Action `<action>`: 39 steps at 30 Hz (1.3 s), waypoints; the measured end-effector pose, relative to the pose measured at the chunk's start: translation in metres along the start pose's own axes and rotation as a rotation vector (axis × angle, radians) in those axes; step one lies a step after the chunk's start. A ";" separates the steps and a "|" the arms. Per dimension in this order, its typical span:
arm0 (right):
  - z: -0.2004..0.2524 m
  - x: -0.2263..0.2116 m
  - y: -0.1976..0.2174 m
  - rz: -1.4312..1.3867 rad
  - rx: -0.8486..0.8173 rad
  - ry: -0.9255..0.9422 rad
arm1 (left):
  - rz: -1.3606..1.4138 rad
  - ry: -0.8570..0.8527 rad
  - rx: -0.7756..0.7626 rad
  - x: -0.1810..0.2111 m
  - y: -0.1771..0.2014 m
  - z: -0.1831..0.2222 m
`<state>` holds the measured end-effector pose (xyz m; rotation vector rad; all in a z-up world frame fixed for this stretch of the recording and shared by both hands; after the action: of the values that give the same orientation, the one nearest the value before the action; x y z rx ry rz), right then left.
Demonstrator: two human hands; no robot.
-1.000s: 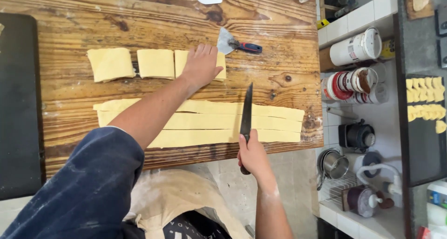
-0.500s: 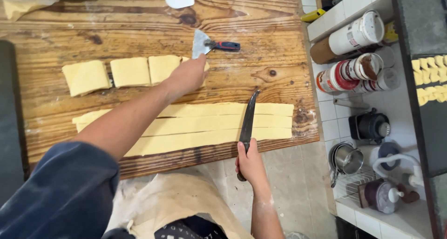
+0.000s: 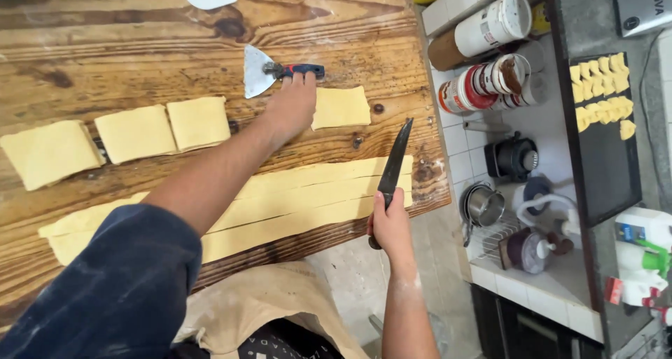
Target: The person cuts a large sheet of dough into strips and then into smaller rectangular pieces using a knife, subsequently shaping some pieces into twists and arranging them on a baking sheet.
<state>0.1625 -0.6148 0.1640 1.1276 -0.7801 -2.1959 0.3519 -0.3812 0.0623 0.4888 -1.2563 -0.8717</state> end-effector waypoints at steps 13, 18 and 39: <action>-0.104 -0.059 -0.026 0.508 -0.172 0.328 | 0.005 -0.224 0.050 0.016 -0.036 0.012; -0.124 -0.055 -0.038 0.552 -0.239 0.362 | -0.076 -0.177 0.309 0.006 -0.030 0.013; -0.084 -0.026 0.008 0.634 -0.480 0.337 | -0.351 -0.002 -0.004 0.072 -0.038 0.003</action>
<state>0.2480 -0.6227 0.1435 0.8229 -0.3586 -1.4952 0.3421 -0.4602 0.0792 0.7189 -1.1879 -1.1688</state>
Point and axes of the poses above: each hand's wrist, its own z-axis away from the middle knuckle, its own y-axis out of the back of the hand, x = y × z, the point moved 7 cm from there along -z, towards the middle knuckle, and after that the axes turned 2 degrees about y, right-handed, at the moved point
